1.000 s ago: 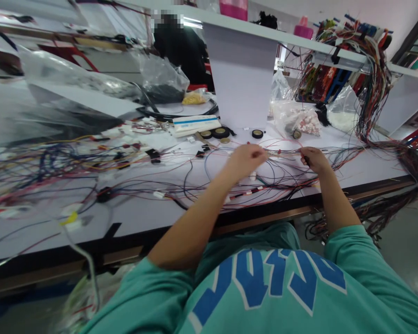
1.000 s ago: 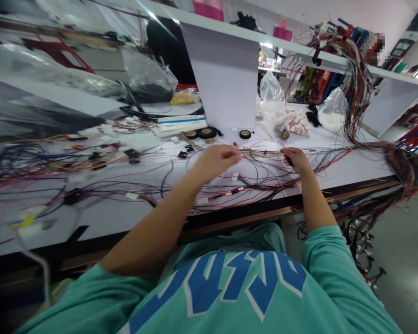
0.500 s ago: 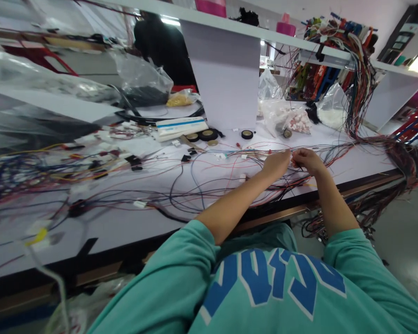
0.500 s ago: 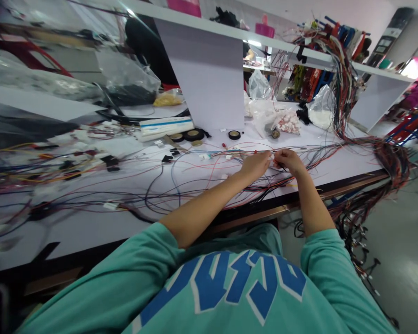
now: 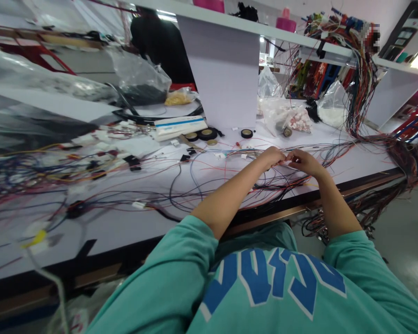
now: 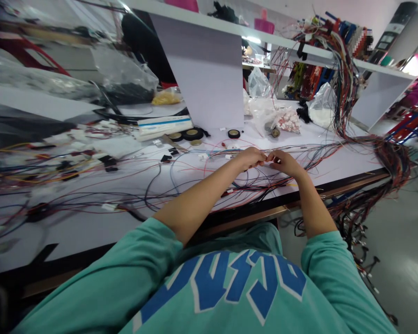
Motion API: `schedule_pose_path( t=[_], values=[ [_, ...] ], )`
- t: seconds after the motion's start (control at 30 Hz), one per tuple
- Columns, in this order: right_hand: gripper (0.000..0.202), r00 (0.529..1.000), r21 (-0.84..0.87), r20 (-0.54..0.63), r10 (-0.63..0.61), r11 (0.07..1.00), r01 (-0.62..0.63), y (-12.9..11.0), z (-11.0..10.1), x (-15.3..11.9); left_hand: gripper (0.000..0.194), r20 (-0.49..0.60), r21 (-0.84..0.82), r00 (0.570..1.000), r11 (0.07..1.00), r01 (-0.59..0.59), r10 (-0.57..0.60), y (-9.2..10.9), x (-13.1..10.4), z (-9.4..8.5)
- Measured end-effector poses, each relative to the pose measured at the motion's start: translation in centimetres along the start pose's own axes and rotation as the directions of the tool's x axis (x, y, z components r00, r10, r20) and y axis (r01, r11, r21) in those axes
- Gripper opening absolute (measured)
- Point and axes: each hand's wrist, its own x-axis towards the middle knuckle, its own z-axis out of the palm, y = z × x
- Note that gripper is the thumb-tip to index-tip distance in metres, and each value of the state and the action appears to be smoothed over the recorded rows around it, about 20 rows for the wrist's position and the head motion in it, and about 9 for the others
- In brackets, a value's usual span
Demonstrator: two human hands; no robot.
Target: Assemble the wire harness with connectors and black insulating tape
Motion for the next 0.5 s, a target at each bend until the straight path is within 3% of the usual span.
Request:
schedule_pose_path(
  t=[0.1, 0.2, 0.3, 0.37, 0.43, 0.5],
  values=[
    [0.006, 0.993, -0.247, -0.022, -0.114, 0.963, 0.105, -0.2, 0.3, 0.1, 0.01, 0.046, -0.048, 0.998, 0.998, 0.039, -0.037, 0.4, -0.4, -0.3],
    [0.01, 0.987, -0.343, -0.077, -0.142, 0.933, 0.107, -0.2, 0.7, 0.1, 0.01, 0.088, -0.042, 0.995, 0.998, 0.039, -0.035, 0.3, -0.7, -0.8],
    [0.016, 0.984, -0.344, -0.17, -0.052, 0.939, -0.01, -0.1, 0.8, 0.1, 0.014, 0.061, 0.17, 0.998, 0.985, -0.034, 0.023, 0.1, -1.2, -1.3],
    [0.016, 0.978, -0.302, -0.207, 0.036, 0.948, -0.098, -0.1, 0.7, 0.3, 0.023, -0.087, 0.37, 0.989, 0.925, -0.083, 0.123, 0.0, -1.9, -1.4],
    [0.015, 0.965, -0.224, -0.231, 0.125, 0.958, -0.177, -0.4, 0.7, 0.5, 0.032, -0.279, 0.525, 0.914, 0.844, -0.112, 0.294, -0.1, -2.8, -1.1],
    [0.014, 0.943, -0.092, -0.255, 0.213, 0.966, -0.243, -0.9, 0.7, 0.7, 0.034, -0.325, 0.642, 0.809, 0.742, -0.19, 0.489, -0.2, -3.7, -0.5]
  ],
)
